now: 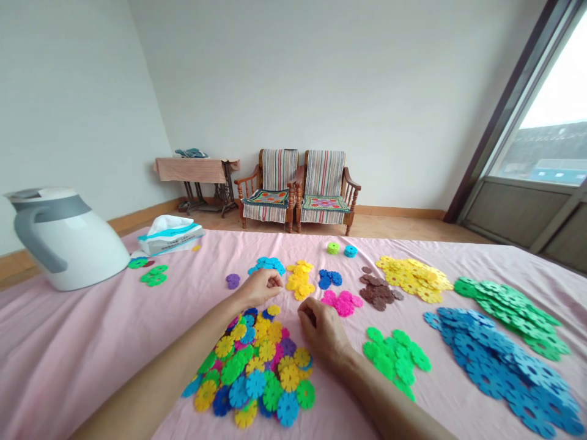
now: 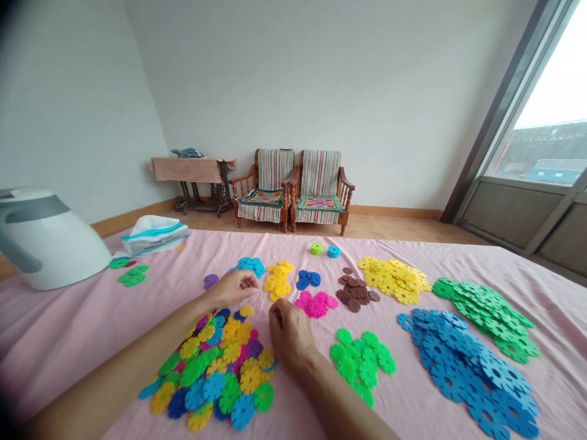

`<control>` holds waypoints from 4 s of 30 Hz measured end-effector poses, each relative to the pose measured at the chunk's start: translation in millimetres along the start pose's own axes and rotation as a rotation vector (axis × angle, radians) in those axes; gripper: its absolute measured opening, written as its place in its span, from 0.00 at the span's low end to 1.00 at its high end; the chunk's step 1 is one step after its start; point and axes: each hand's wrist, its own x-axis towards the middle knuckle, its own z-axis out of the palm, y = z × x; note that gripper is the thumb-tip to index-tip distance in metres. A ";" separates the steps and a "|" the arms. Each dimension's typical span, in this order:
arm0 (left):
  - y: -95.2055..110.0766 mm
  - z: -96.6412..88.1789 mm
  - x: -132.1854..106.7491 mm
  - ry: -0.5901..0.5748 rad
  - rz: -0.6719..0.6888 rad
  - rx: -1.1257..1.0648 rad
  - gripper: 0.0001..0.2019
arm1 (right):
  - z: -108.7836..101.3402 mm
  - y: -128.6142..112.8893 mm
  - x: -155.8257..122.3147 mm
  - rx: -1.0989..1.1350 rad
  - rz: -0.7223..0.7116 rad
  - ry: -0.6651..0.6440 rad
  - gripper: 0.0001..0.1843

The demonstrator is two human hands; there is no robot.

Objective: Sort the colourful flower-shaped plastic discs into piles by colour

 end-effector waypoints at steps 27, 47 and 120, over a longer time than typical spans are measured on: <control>6.3 13.4 13.7 -0.014 0.039 0.137 0.07 | -2.0 -2.7 -0.2 -0.021 0.001 -0.016 0.06; 5.6 -50.1 -41.7 -0.373 -0.005 0.353 0.08 | -2.9 -5.1 0.8 -0.053 -0.006 -0.034 0.07; -52.9 -57.6 -90.4 0.254 -0.029 0.365 0.09 | -73.9 70.7 65.4 -0.163 0.429 0.282 0.05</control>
